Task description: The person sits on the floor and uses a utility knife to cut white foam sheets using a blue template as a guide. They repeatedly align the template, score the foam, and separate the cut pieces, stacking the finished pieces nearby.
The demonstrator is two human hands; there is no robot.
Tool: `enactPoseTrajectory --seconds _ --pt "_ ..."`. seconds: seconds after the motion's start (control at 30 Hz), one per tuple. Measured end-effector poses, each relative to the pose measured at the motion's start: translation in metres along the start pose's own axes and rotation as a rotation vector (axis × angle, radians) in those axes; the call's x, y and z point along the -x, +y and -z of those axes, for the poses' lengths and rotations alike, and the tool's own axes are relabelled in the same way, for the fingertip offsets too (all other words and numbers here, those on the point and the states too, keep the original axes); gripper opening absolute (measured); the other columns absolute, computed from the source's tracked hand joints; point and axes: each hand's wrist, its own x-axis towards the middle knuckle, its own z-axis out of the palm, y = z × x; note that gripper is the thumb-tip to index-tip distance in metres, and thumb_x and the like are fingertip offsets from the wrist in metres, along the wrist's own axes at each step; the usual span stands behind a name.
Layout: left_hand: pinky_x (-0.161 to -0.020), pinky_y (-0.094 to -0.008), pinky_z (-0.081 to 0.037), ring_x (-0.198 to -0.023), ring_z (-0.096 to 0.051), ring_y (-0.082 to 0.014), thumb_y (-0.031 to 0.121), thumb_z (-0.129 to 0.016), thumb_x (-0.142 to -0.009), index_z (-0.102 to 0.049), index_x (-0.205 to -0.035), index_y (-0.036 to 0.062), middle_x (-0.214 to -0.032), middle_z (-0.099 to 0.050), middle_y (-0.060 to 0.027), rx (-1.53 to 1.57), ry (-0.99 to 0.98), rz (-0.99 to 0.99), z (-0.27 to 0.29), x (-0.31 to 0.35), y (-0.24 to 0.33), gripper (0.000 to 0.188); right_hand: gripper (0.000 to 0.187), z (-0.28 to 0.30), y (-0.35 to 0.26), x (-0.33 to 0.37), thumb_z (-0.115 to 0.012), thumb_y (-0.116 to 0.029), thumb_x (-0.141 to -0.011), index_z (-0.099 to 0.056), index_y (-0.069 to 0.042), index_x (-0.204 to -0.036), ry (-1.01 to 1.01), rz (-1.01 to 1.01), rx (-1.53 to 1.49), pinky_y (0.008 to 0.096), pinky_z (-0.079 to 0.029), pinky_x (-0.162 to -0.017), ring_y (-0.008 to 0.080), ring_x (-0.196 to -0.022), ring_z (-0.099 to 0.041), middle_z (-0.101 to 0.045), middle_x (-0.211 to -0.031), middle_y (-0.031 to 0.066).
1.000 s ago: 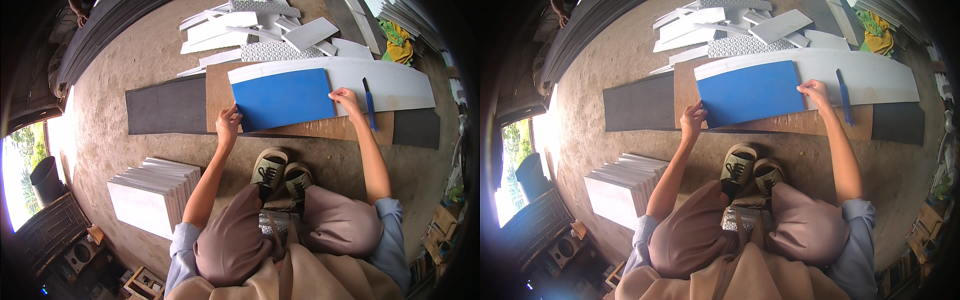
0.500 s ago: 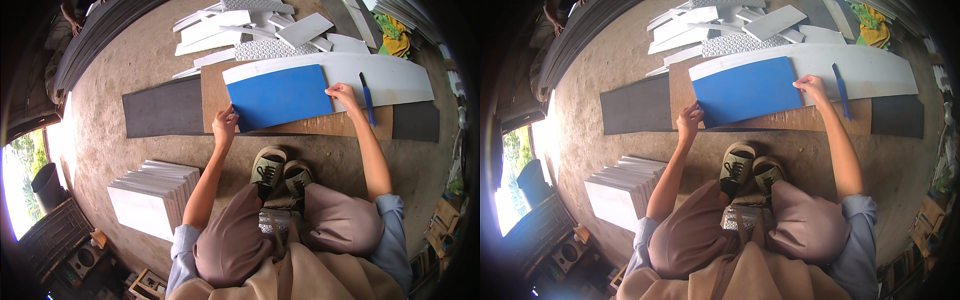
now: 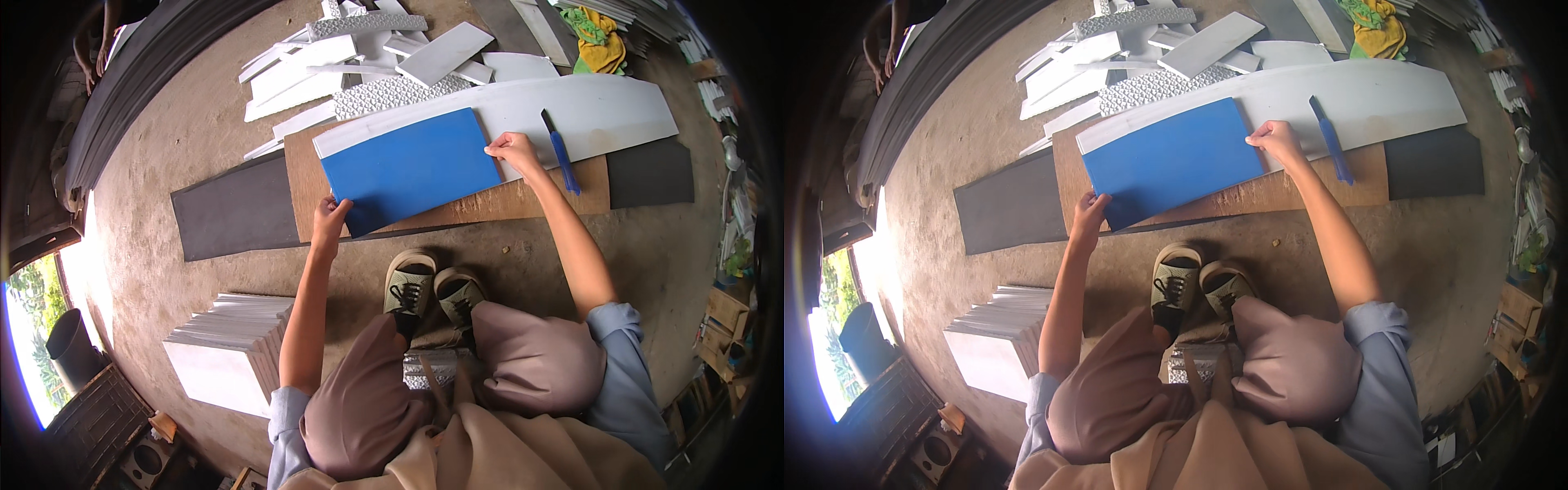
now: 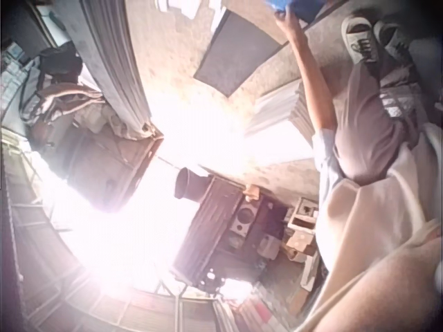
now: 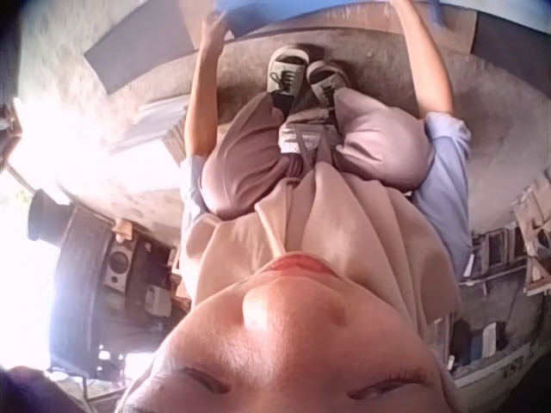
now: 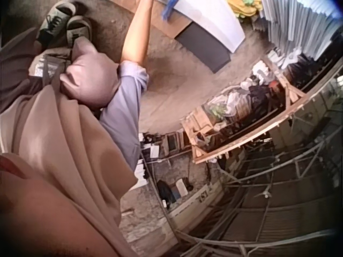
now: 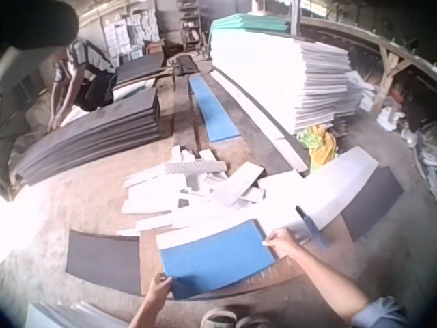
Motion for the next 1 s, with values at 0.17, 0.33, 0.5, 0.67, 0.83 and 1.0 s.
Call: enactPoseTrajectory --seconds 0.17,0.33,0.5,0.67,0.83,1.0 --pt "-0.057 -0.0184 -0.04 -0.064 -0.047 -0.0066 0.012 -0.061 -0.073 -0.045 -0.101 -0.0042 -0.079 -0.051 -0.0018 -0.032 0.063 -0.068 0.0 0.006 0.008 0.036 0.017 -0.008 0.009 -0.003 -0.068 -0.013 -0.069 -0.058 -0.001 -0.075 0.062 0.078 0.081 0.0235 -0.043 -0.06 0.0111 -0.064 -0.053 -0.059 -0.069 0.0057" --pt "-0.067 -0.0231 -0.044 -0.075 -0.053 -0.0126 0.01 -0.063 -0.073 -0.047 -0.103 -0.0055 -0.088 -0.055 -0.0077 -0.254 0.239 -0.117 0.036 0.012 -0.001 0.037 0.023 -0.048 -0.01 0.005 -0.069 -0.022 -0.065 -0.057 -0.003 -0.069 0.032 0.101 0.197 0.0332 -0.044 -0.064 0.0219 -0.07 -0.058 -0.061 -0.071 0.0113" --pt "-0.098 -0.0445 -0.024 -0.116 -0.03 -0.0332 0.025 -0.068 -0.069 -0.03 -0.124 -0.0025 -0.126 -0.031 -0.0202 -1.015 0.43 -0.64 0.0 0.038 0.006 0.073 0.023 -0.05 -0.014 0.009 -0.069 -0.023 -0.066 -0.056 -0.003 -0.069 0.029 0.109 0.232 0.0336 -0.044 -0.063 0.0233 -0.069 -0.058 -0.061 -0.07 0.0104" --pt "-0.103 -0.047 -0.012 -0.128 -0.01 -0.0339 0.047 -0.063 -0.067 -0.016 -0.129 -0.0076 -0.137 -0.012 -0.0227 -1.457 -0.164 -0.873 -0.023 0.034 0.025 0.094 0.025 -0.049 -0.013 0.009 -0.069 -0.024 -0.066 -0.057 -0.003 -0.07 0.04 0.119 0.223 0.0339 -0.044 -0.063 0.0237 -0.069 -0.058 -0.061 -0.069 0.0105" --pt "-0.104 -0.0457 -0.008 -0.129 -0.008 -0.0324 0.048 -0.063 -0.065 -0.013 -0.129 -0.0092 -0.137 -0.011 -0.0242 -1.458 -0.223 -0.906 -0.06 0.018 0.024 0.099 0.022 -0.054 -0.02 0.016 -0.068 -0.022 -0.067 -0.057 -0.004 -0.07 0.062 0.124 0.209 0.0352 -0.044 -0.061 0.0243 -0.066 -0.058 -0.06 -0.066 0.0112" --pt "-0.105 -0.0436 -0.009 -0.129 -0.008 -0.0322 0.05 -0.064 -0.062 -0.014 -0.128 -0.0106 -0.137 -0.011 -0.0235 -1.493 -0.285 -0.922 -0.116 0.009 0.038 0.103 0.021 -0.051 -0.014 0.02 -0.068 -0.022 -0.067 -0.057 -0.004 -0.071 0.094 0.139 0.2 0.0348 -0.044 -0.061 0.0244 -0.065 -0.058 -0.06 -0.066 0.0118"
